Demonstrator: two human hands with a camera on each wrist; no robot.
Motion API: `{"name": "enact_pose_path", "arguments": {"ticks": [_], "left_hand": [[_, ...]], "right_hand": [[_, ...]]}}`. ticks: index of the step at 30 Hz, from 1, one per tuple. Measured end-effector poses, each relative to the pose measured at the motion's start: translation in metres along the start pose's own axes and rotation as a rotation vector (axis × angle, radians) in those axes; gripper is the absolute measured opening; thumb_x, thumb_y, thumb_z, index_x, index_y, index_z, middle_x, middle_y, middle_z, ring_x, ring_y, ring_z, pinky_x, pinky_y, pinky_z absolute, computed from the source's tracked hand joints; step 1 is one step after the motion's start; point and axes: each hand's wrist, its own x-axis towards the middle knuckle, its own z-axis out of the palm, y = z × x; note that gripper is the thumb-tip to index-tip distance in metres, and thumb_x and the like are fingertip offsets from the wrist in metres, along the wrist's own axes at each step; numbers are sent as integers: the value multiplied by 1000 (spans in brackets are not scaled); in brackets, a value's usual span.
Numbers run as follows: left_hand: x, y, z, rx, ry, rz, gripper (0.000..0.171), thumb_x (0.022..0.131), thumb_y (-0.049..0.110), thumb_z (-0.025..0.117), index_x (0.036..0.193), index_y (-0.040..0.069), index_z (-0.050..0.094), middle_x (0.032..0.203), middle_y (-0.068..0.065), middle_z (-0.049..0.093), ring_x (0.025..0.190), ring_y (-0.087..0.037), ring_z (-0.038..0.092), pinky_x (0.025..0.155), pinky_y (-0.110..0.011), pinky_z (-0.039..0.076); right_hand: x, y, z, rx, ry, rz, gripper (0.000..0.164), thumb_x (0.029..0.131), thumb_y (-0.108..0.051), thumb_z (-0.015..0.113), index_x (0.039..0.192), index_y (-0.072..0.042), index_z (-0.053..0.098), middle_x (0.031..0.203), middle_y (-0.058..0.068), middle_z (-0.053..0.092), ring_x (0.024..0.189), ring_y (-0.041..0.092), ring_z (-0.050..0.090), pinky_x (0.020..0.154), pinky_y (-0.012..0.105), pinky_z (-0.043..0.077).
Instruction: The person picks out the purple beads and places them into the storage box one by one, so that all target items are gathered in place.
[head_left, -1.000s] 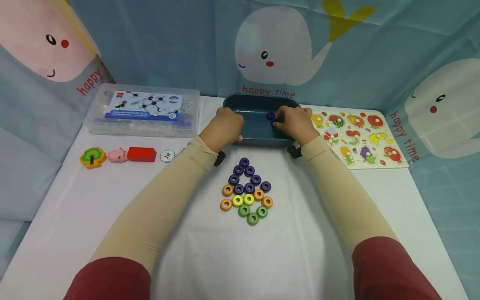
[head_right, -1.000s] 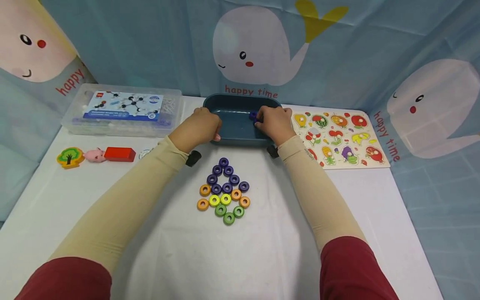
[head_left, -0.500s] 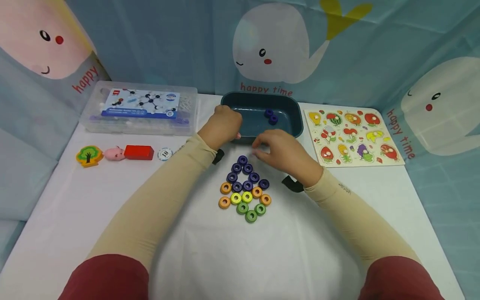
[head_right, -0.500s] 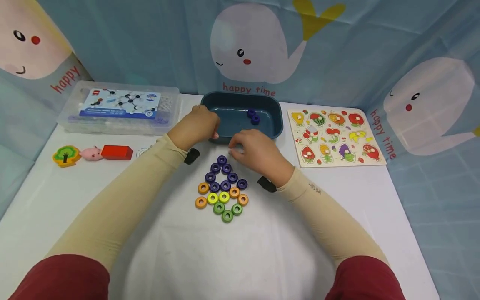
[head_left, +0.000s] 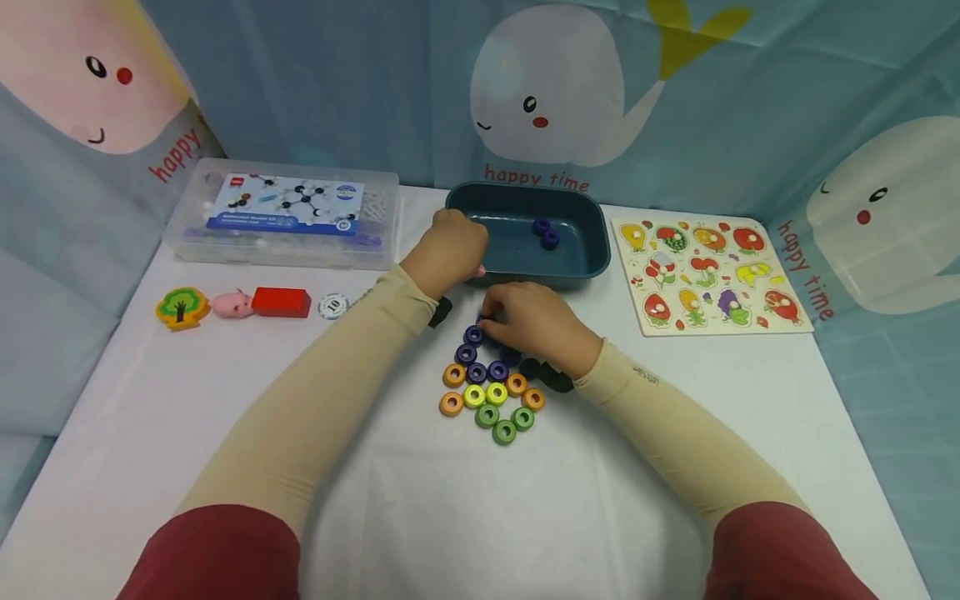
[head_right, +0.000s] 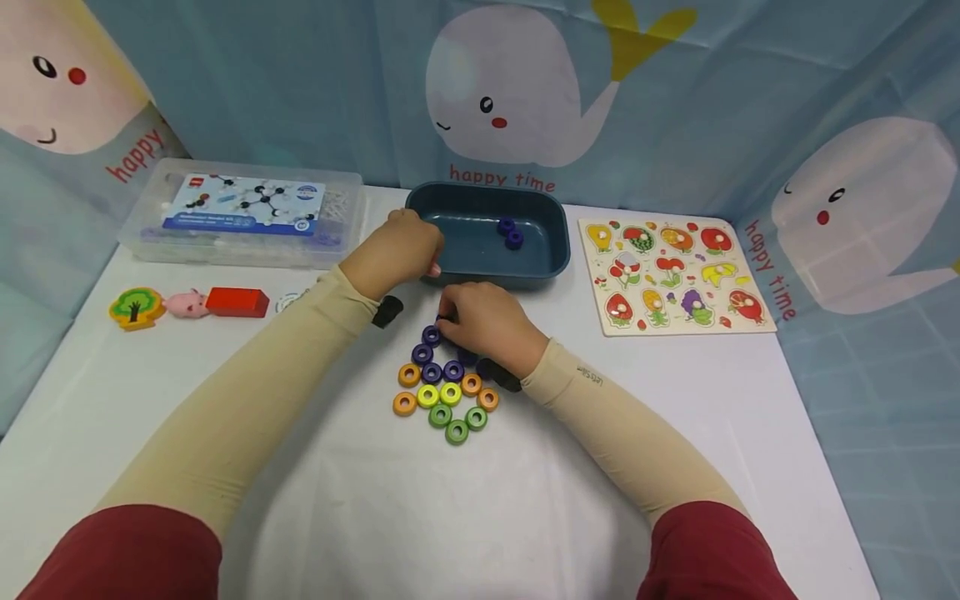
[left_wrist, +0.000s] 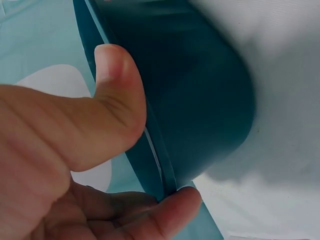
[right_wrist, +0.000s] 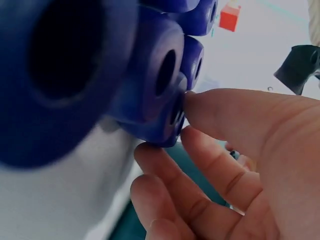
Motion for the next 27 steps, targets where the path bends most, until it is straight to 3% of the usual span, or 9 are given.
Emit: {"name": "enact_pose_path", "arguments": {"ticks": [4,8,13,17,21,27], "left_hand": [[2,-1,-1,-17,-15,-6,40,93,42,69,114,7,72,113,-10,73,106,-35,62,95,-46,48],[2,-3,-2,-18,-16,-11,41,93,41,69,114,6,72,113,-11,73,106,-35,62,95,-46,48],[2,-3,-3,-21,-23,-15,42,93,41,69,117,6,71,116,-12,73,108,-35,62,95,-46,47],[2,-3,-3,-24,-37,-19,41,94,41,68,117,7,71,118,-11,72,110,-35,62,96,-46,47],[3,-1,-4,-28,-61,-27,44,94,43,68,119,6,70,122,-10,71,114,-35,61,99,-46,47],[4,1,-4,-37,-41,-29,46,93,42,70,120,5,69,122,-10,71,113,-35,62,98,-45,49]], "right_hand": [[0,2,1,25,5,13,17,91,-33,72,101,-20,68,94,-7,71,82,12,60,81,33,50],[-2,1,-5,116,39,12,16,89,-31,73,99,-20,67,90,-7,70,75,11,60,71,30,50],[-11,8,-37,170,206,58,15,87,-31,74,98,-22,70,87,-6,69,72,12,59,63,31,48],[-7,41,-65,101,297,207,21,91,-34,70,106,-19,70,101,0,73,80,17,62,69,36,50],[5,76,-72,35,248,319,26,93,-33,68,112,-14,70,111,6,73,90,23,64,79,42,51],[23,89,-61,-53,151,269,19,92,-29,69,98,-13,75,98,6,74,81,23,64,74,41,52]]}}
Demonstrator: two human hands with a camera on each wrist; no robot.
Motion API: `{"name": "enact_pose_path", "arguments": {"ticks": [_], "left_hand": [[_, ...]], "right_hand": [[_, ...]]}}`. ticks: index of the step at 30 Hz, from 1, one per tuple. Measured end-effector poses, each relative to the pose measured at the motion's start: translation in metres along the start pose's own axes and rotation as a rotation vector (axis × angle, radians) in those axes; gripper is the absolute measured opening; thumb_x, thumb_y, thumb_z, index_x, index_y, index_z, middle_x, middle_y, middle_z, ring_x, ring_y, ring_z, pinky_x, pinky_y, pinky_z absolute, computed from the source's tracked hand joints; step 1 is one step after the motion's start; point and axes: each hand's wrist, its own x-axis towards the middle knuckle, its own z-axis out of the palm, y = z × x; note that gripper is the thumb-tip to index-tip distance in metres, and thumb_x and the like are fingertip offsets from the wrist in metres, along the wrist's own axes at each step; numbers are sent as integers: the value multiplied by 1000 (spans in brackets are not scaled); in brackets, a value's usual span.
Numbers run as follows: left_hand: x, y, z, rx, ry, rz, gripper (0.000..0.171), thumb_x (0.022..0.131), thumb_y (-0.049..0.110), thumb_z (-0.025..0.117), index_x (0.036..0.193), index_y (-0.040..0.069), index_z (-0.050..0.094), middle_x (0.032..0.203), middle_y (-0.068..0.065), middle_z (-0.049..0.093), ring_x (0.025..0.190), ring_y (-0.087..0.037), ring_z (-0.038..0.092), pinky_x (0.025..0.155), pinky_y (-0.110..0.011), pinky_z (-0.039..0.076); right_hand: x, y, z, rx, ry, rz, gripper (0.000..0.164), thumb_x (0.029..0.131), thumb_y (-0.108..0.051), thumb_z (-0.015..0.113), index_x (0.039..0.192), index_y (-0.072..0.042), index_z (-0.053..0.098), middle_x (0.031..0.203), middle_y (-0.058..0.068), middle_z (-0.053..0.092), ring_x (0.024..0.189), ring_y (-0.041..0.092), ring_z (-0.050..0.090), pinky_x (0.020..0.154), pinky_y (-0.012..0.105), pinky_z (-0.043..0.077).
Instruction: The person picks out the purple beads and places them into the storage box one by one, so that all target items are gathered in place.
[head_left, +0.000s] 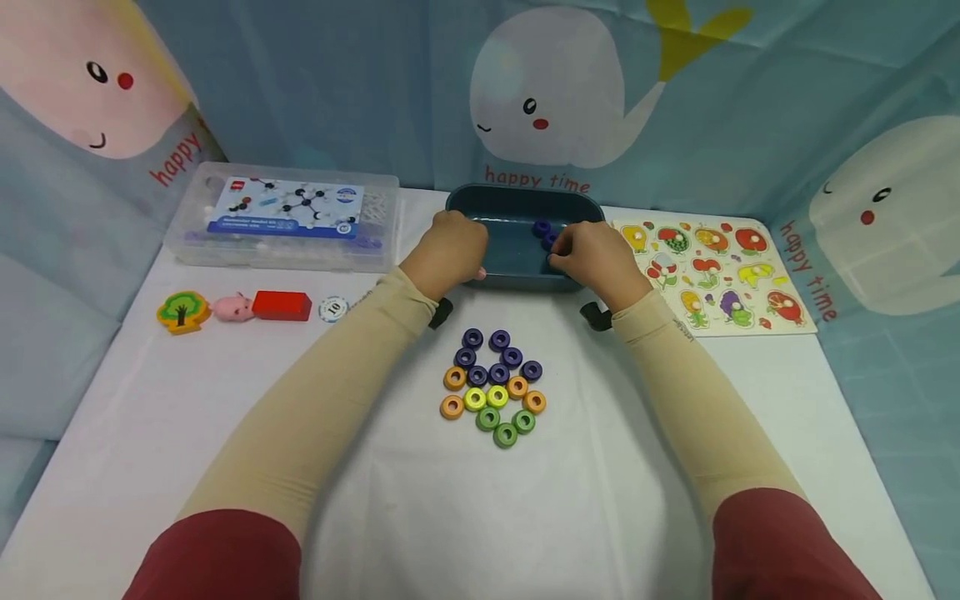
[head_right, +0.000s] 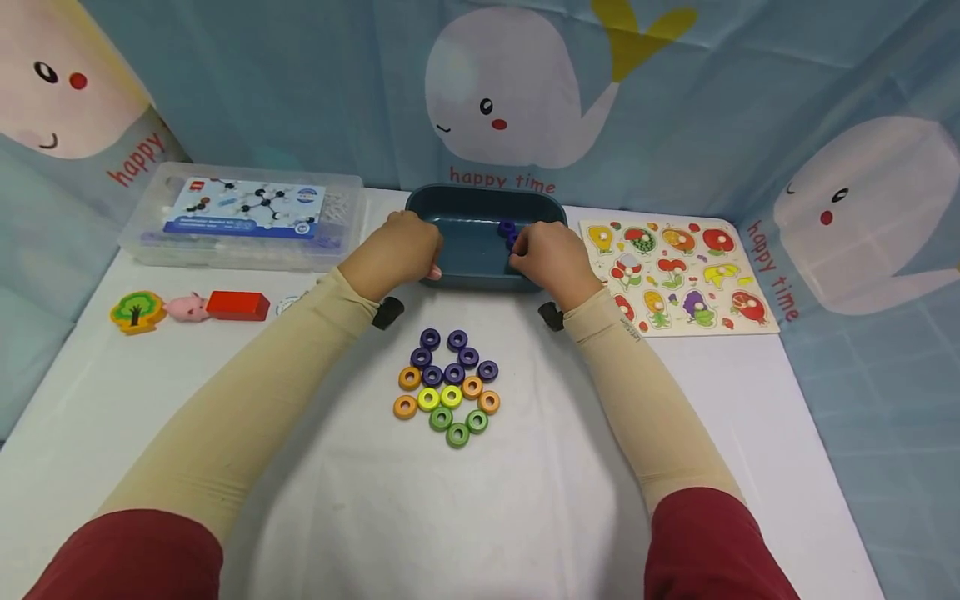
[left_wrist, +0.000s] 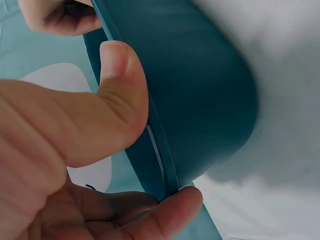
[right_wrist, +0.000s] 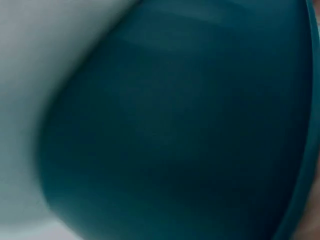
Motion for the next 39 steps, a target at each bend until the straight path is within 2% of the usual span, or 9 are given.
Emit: {"name": "enact_pose_path", "arguments": {"ticks": [3,12,21,24,26,28,31,34,39], "left_hand": [[0,0,1,6,15,2,45,92,42,70,117,5,70,119,-10,72,111,-34,63,96,-45,50],[-3,2,-3,9,18,12,44,92,41,72,115,4,72,117,-11,73,108,-35,64,93,-44,50],[-2,1,-5,7,-15,-6,44,93,41,70,117,5,71,121,-11,72,112,-34,63,96,-44,50],[-2,1,-4,-3,-20,-6,44,93,41,70,118,5,70,122,-10,71,113,-34,62,97,-44,49],[-2,1,-3,-3,-21,-4,44,93,42,69,118,6,71,121,-10,72,113,-34,62,96,-44,49],[-2,1,-2,6,-16,-1,45,93,43,69,118,6,71,120,-10,72,111,-33,63,95,-43,50],[-1,1,-1,27,-4,-4,46,92,45,70,116,6,72,117,-10,73,108,-33,64,93,-43,51],[0,1,0,35,0,-1,47,92,45,70,116,5,71,117,-11,73,108,-33,64,93,-43,51],[2,-1,0,28,-22,7,46,94,43,69,119,5,70,121,-11,71,110,-33,62,94,-43,49]], "right_hand": [[8,-1,4,-30,0,5,17,91,-27,69,98,-12,76,100,6,74,82,24,64,75,42,52],[24,0,9,-6,-32,88,28,97,-29,64,116,-10,71,113,10,72,98,26,64,92,46,51],[24,-1,13,-16,42,62,27,99,-28,62,118,-10,70,111,12,72,96,29,64,90,46,51],[6,-9,12,-30,150,15,29,99,-31,63,117,-11,70,115,12,71,102,31,64,92,48,50],[-16,-19,12,-15,208,-50,29,98,-34,64,115,-12,71,116,10,71,102,29,64,91,47,50],[-44,-30,12,26,216,-136,26,97,-34,66,111,-15,73,113,7,72,99,26,64,87,45,51],[-85,-41,15,71,117,-233,20,94,-33,70,107,-18,74,108,1,73,93,21,63,83,40,51],[-116,-42,22,59,9,-271,14,90,-28,75,102,-21,74,104,-4,73,94,17,62,84,38,52],[-139,-37,35,48,-78,-305,15,84,-21,81,98,-20,75,102,-7,73,96,15,63,88,38,52]]}}
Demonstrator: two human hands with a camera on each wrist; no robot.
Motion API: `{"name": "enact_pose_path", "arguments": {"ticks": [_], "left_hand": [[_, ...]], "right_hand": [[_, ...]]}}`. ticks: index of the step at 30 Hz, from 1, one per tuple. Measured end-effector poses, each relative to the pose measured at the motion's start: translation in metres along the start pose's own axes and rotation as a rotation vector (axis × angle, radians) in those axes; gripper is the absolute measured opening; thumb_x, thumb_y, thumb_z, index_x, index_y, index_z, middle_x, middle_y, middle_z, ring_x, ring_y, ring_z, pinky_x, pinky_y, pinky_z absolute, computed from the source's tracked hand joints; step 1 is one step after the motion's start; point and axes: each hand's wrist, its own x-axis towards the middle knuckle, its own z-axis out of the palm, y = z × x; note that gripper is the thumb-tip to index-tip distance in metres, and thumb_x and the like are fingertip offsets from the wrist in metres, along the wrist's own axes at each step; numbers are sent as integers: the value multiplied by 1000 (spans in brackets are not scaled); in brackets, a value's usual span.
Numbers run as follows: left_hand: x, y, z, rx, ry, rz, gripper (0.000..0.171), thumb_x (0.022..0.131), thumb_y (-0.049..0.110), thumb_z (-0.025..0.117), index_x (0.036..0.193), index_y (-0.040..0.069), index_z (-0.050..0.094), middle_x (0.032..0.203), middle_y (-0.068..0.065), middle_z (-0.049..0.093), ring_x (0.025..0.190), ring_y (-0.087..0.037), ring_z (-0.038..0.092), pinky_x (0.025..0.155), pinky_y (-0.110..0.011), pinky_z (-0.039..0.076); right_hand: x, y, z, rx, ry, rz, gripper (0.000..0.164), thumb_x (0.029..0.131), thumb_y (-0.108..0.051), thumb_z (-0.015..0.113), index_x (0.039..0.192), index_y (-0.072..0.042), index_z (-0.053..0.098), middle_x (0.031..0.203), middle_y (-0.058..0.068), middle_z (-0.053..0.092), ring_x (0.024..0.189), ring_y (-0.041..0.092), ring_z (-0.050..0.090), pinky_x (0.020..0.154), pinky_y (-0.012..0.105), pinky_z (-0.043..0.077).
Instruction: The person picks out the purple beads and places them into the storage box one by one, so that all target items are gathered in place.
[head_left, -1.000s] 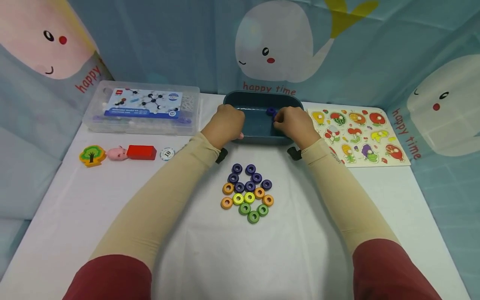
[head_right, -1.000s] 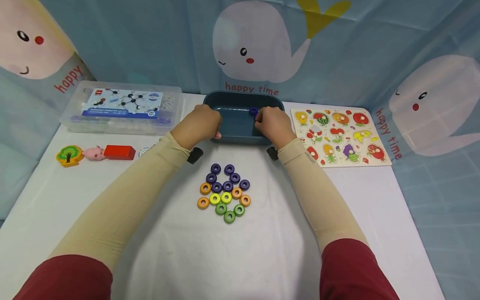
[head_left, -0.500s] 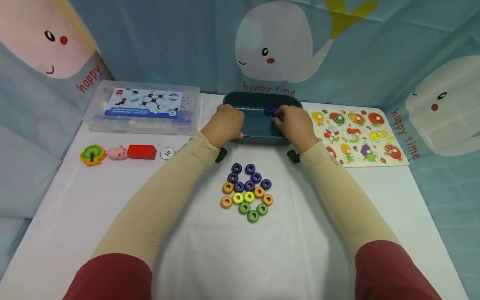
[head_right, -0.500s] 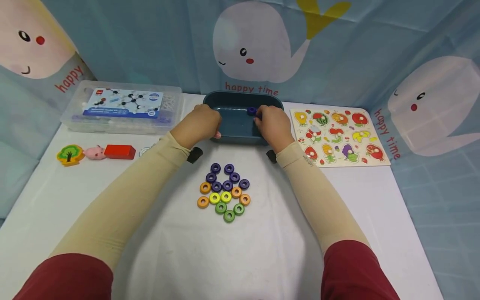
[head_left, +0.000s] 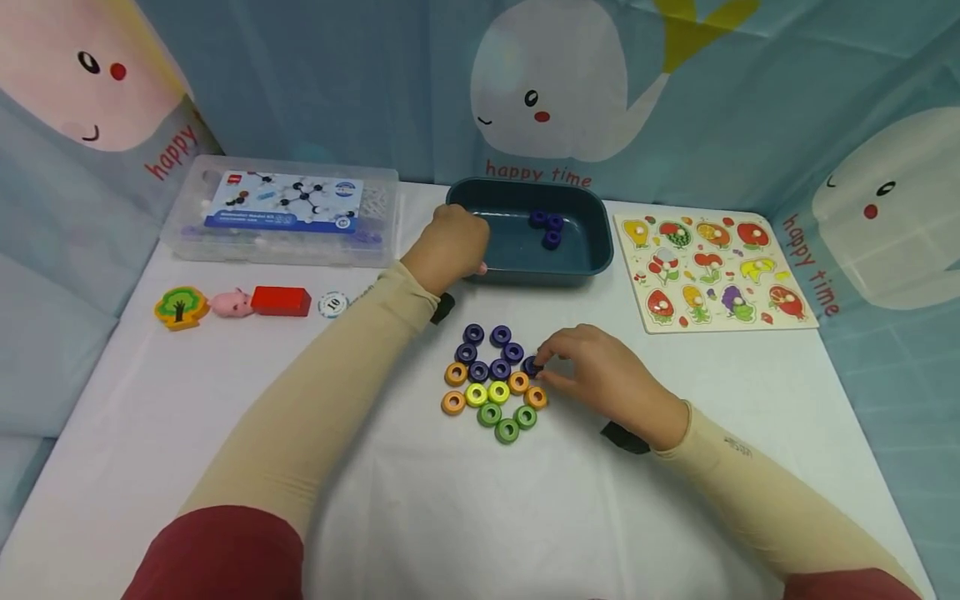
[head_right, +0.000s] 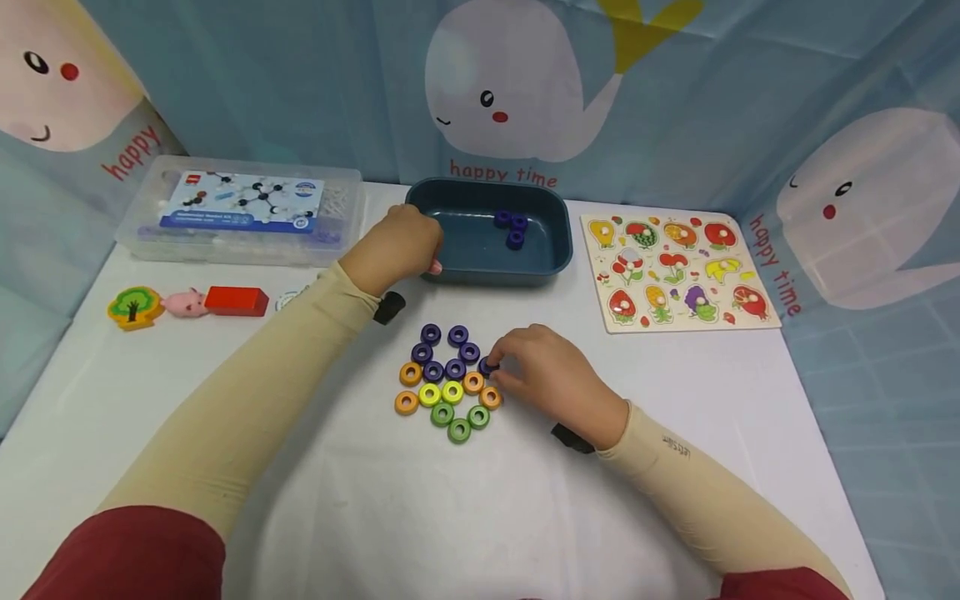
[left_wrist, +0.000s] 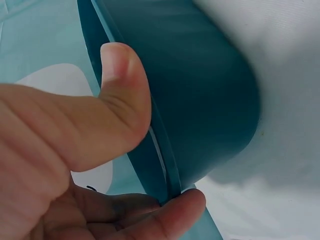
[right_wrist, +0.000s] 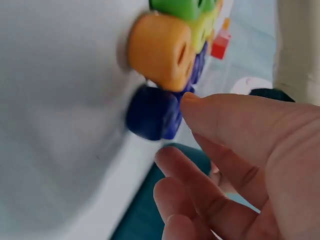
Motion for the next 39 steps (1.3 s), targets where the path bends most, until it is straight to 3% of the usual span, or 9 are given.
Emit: {"name": "enact_pose_path", "arguments": {"ticks": [6,20,24,28,33,36,39], "left_hand": [[-1,0,-2,10,-27,-12,46,94,43,68,120,5,69,124,-11,70,112,-33,61,96,-43,49],[-2,3,-5,13,-8,-15,45,94,42,68,120,5,69,124,-11,70,111,-32,61,95,-42,49],[-2,3,-5,6,-16,-14,45,95,41,68,121,5,69,125,-11,70,113,-32,61,97,-43,49],[-3,3,-5,1,-16,-15,46,95,41,68,121,4,69,125,-11,70,114,-33,61,97,-43,48],[-3,2,-5,0,-9,-12,44,94,41,68,118,4,70,123,-11,71,113,-33,62,96,-43,49],[-3,2,-5,3,-4,-8,44,94,41,68,118,4,70,122,-11,71,112,-33,62,95,-43,49],[-3,3,-4,5,-8,-14,44,94,42,68,118,5,70,123,-11,71,112,-33,62,94,-43,49]], "right_hand": [[0,0,9,-4,2,-34,12,84,-22,80,94,-19,74,97,-8,73,95,14,65,90,38,53],[4,1,18,-65,43,-64,7,86,-23,75,92,-18,73,97,-6,71,94,14,64,88,36,53],[8,-3,11,-96,38,-84,8,84,-21,75,90,-15,75,92,-5,72,90,14,65,86,35,54],[17,-9,-11,-115,59,-76,9,84,-21,75,89,-13,76,89,-2,74,86,16,64,82,35,54],[38,0,-46,-81,158,30,13,87,-25,73,93,-15,77,93,0,74,78,17,60,69,33,50],[58,20,-59,-41,199,149,15,88,-27,72,95,-15,78,89,1,71,70,18,57,60,33,45],[82,46,-62,-28,181,238,18,91,-29,69,99,-14,77,90,6,71,66,21,56,58,36,44]]}}
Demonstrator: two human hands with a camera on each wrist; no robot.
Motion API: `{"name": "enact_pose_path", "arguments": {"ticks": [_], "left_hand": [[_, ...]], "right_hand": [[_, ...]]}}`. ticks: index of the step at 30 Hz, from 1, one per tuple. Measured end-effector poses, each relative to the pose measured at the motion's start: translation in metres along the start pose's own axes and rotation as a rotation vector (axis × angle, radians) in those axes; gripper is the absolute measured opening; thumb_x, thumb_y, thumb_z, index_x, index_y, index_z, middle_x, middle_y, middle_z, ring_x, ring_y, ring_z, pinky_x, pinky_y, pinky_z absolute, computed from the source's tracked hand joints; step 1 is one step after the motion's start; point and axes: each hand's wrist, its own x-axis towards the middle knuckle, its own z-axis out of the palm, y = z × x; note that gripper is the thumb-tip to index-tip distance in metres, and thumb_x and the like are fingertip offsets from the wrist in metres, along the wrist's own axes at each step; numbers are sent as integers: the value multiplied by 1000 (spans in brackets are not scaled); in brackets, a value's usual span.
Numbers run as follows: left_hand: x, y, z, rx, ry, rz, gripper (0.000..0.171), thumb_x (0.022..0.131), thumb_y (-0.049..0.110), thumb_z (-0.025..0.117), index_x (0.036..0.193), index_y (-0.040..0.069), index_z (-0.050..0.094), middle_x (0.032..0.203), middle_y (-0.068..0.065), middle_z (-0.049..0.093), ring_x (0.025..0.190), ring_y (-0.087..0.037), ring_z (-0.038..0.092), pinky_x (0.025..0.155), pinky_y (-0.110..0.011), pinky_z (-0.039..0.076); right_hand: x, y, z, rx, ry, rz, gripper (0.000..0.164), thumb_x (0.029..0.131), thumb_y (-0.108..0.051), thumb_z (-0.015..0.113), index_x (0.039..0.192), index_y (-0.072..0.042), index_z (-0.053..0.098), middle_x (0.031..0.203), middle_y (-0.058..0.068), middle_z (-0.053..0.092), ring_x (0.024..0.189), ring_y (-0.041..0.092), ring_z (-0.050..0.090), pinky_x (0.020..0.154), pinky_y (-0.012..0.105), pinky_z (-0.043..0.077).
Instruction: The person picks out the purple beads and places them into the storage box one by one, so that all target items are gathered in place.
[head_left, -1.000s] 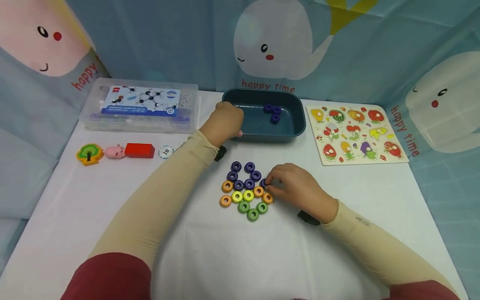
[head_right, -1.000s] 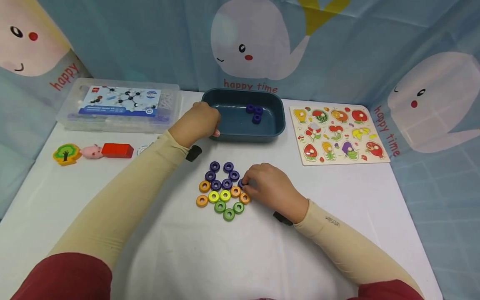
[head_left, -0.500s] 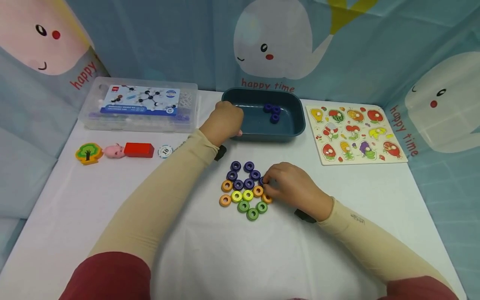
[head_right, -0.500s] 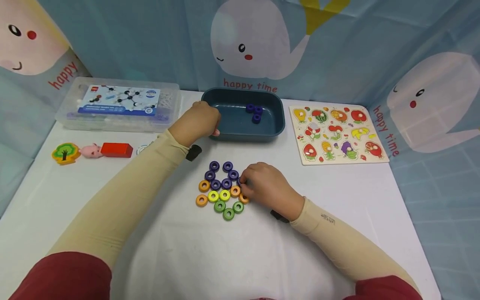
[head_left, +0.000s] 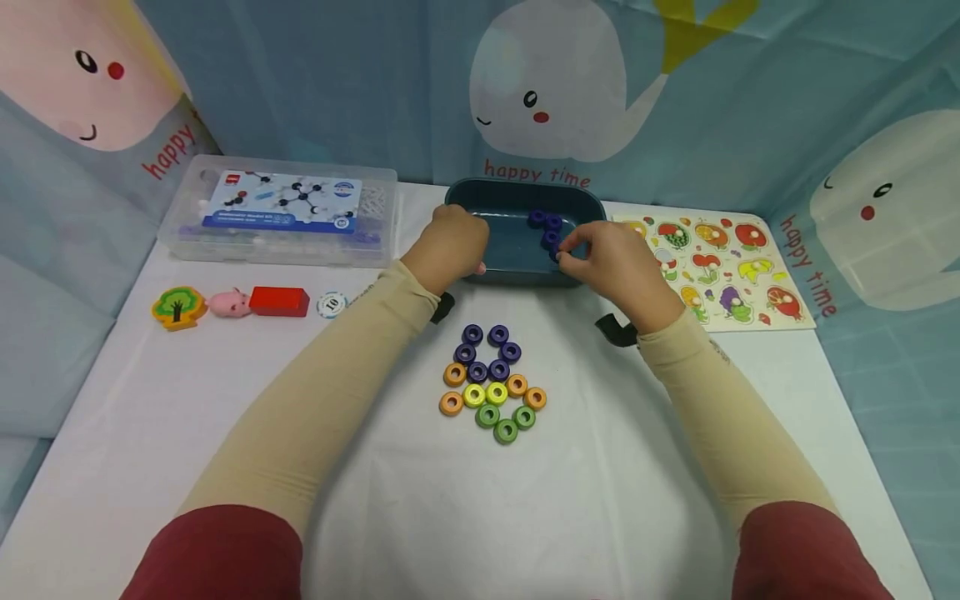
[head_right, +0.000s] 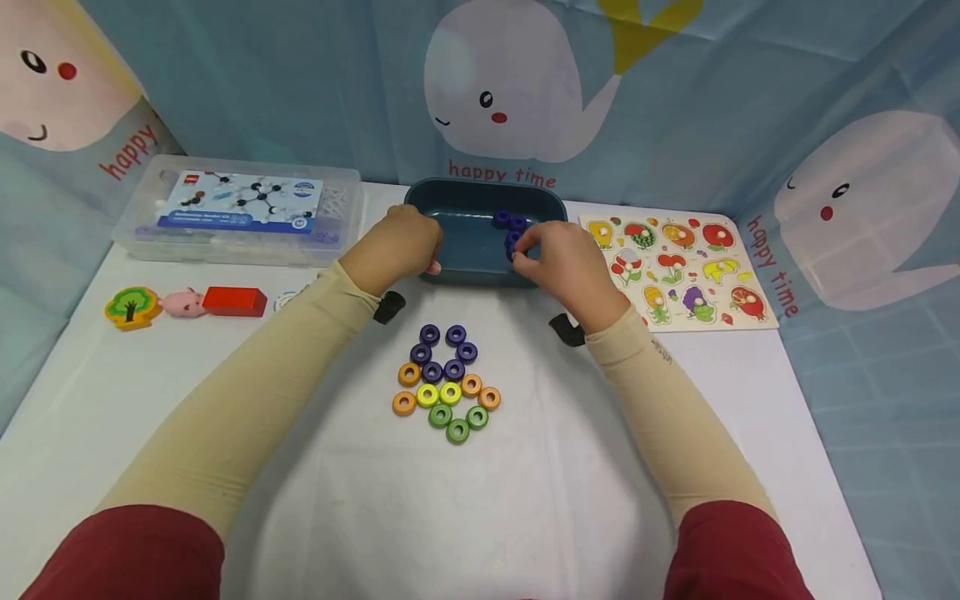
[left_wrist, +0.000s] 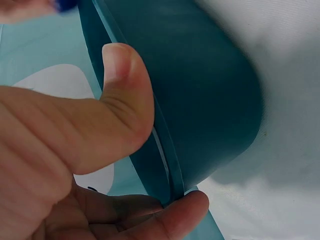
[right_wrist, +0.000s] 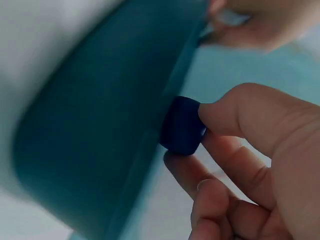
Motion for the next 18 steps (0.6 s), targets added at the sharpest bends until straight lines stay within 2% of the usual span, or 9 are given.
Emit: {"name": "enact_pose_path", "arguments": {"ticks": [4,7,13,18], "left_hand": [[1,1,0,9,-8,3,45,94,43,68,119,5,70,122,-10,71,110,-31,62,94,-41,50],[1,2,1,14,-5,14,43,95,42,68,117,5,70,119,-10,72,108,-31,63,93,-41,50],[0,2,0,11,3,12,40,94,40,69,114,6,71,118,-10,72,108,-32,62,94,-42,49],[0,0,1,-1,0,10,40,94,40,68,115,6,71,120,-10,72,109,-32,62,95,-42,48]], "right_hand": [[31,24,9,-76,-26,43,19,94,-26,68,102,-11,77,103,10,75,76,26,64,67,40,50],[44,34,16,-159,-22,43,18,93,-24,71,102,-10,78,106,12,75,84,30,67,71,46,53],[57,37,28,-212,6,-30,21,95,-26,70,107,-10,76,104,12,76,85,33,68,70,48,54],[64,39,34,-203,30,-3,23,95,-28,69,111,-12,75,108,10,76,87,31,68,68,47,53]]}}
